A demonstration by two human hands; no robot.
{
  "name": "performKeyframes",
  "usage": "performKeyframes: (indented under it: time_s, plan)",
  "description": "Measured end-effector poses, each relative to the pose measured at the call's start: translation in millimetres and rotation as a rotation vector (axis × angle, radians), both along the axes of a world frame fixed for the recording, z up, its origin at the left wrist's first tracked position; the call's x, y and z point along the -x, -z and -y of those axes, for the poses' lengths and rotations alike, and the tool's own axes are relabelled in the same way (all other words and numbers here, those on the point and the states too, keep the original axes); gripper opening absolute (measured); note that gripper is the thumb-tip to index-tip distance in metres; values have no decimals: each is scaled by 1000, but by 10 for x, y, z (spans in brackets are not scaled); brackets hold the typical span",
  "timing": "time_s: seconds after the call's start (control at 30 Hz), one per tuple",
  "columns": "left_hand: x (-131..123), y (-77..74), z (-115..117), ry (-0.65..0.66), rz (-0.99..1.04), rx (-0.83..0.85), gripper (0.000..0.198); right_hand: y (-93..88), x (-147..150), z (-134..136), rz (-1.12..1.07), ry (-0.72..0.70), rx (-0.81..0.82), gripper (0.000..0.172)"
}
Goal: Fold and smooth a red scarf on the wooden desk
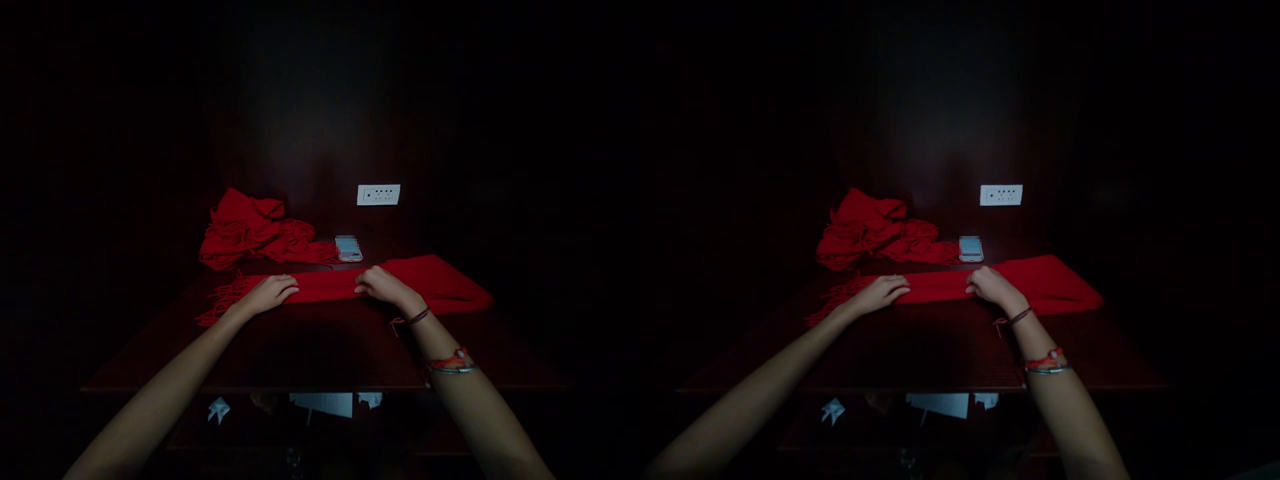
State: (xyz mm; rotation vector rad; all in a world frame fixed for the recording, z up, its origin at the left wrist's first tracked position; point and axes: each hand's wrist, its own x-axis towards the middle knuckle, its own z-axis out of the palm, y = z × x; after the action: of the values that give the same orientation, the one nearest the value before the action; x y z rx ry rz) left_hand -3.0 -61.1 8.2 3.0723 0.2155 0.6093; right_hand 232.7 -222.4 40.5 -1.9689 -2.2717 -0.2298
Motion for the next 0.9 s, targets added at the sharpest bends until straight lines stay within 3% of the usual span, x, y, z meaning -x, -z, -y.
performKeyframes:
  time_s: [0.2, 0.33, 0.53, 0.77, 0.9]
  plan:
    - [19, -19, 22, 16, -24, -11, 31, -16, 18, -4, -98, -57, 100, 18]
    - [44, -53, 75, 10, -46, -58, 30, 60, 298, -58, -85, -105, -19, 30]
    - [106, -61, 142, -39, -79, -135, 30, 246, 733, -235, 73, -74, -88, 22]
    - [649, -93, 136, -241, -108, -321, 25, 274, 692, -267, 96, 8, -33, 19]
    - [951, -121, 85, -290, -146, -306, 23, 302, 705, -268, 96, 12, -48, 19]
